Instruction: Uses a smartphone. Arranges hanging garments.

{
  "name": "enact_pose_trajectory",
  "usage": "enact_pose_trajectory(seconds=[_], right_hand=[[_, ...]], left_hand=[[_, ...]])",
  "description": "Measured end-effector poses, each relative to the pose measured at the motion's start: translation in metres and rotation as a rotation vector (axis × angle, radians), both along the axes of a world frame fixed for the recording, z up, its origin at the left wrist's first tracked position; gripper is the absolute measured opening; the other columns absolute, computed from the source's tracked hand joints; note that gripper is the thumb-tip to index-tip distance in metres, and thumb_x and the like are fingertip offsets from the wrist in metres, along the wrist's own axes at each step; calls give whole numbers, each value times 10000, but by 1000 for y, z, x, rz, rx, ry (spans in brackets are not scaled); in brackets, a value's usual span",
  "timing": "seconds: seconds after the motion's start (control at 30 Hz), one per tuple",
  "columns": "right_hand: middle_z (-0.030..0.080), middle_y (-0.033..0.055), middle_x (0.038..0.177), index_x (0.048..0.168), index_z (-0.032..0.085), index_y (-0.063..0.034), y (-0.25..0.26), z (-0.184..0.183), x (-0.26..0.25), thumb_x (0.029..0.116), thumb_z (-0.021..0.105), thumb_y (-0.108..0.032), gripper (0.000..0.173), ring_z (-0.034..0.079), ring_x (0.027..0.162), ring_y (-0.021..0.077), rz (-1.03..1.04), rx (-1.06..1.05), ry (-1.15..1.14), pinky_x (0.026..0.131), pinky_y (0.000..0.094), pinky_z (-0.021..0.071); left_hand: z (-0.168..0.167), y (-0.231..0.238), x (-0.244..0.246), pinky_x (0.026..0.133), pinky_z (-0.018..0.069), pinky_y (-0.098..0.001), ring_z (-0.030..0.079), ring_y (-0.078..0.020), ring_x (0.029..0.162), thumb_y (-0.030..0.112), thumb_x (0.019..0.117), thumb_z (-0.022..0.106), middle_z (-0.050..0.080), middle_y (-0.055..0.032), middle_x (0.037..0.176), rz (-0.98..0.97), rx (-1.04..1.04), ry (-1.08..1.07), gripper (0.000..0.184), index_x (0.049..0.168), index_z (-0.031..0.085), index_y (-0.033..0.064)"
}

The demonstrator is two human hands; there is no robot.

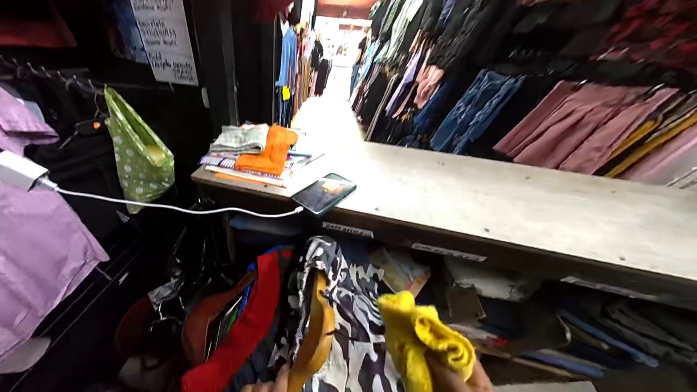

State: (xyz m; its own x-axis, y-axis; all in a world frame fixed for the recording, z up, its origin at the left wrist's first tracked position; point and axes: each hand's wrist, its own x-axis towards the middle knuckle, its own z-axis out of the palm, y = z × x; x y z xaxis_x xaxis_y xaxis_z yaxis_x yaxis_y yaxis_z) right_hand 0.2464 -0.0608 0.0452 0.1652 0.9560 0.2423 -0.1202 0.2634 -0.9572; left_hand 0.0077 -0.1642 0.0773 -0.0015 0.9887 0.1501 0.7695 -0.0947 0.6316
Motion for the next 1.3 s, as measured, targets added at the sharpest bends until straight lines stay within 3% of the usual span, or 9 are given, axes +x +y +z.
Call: enact_pose_trajectory(seconds=[0.13,0.2,0.33,0.5,0.63,0.83,1.03,1.2,1.3], right_hand=[[708,10,1071,1288,484,82,25,8,0,891,416,90,403,702,926,62,16,29,-22,837,274,603],[691,51,1179,1321,526,57,46,1,1,878,495,19,445,695,1008,108,86,78,-105,871,313,600],[654,95,1325,1267,702,-96,94,-18,10,864,591,-126,419,628,1215,212,295,203,-605,998,426,545],[688,130,1257,1152,770,-144,78,-29,-7,836,665,-35,350,648,1186,283,701,248,-894,992,488,540],[685,212,1183,1004,783,-97,13,-32,-35,757,738,42,287,648,1063,447,958,353,-966,857,600,532],[658,261,1184,1054,748,-94,29,-51,-16,768,694,17,311,633,1069,496,557,212,-1158,866,640,523],[669,277,1164,1023,777,-72,-30,-32,-43,767,712,62,296,648,1030,509,666,155,-1072,796,603,559],[659,280,1160,1052,732,-85,5,-57,-18,707,743,2,356,654,1036,510,290,173,-1226,801,635,553],[639,329,1189,1093,741,-50,-14,-42,-34,725,759,46,381,629,1056,558,372,75,-1253,815,653,543]], left_hand=[[-38,5,13,855,551,-603,700,-482,962,-2,885,647,722,-275,1022,-20,12,8,400,1274,655,-95],[-27,10,19,988,481,-627,641,-508,1137,-12,937,588,692,-283,1187,-109,-211,-20,401,1331,620,-79],[-45,8,25,973,424,-697,658,-493,1102,-13,924,611,704,-266,1159,-200,-236,31,385,1304,647,-64],[-46,11,19,1024,395,-678,635,-488,1159,26,942,607,685,-272,1214,-213,-321,7,352,1275,656,-75],[-72,4,16,1033,400,-655,661,-472,1099,102,905,684,705,-293,1101,-168,-315,7,231,971,731,-114],[-75,5,18,1051,387,-661,662,-443,1122,86,924,663,714,-244,1147,-187,-345,2,319,1215,706,-37],[-79,5,17,1005,424,-648,681,-448,1048,104,915,667,714,-267,1034,-183,-291,29,225,993,730,-97],[-73,6,14,1060,382,-649,655,-443,1135,92,935,656,709,-252,1154,-198,-356,-19,325,1229,699,-39],[-71,8,13,1066,376,-646,652,-440,1140,89,948,640,706,-255,1156,-204,-363,-26,306,1212,698,-55]])
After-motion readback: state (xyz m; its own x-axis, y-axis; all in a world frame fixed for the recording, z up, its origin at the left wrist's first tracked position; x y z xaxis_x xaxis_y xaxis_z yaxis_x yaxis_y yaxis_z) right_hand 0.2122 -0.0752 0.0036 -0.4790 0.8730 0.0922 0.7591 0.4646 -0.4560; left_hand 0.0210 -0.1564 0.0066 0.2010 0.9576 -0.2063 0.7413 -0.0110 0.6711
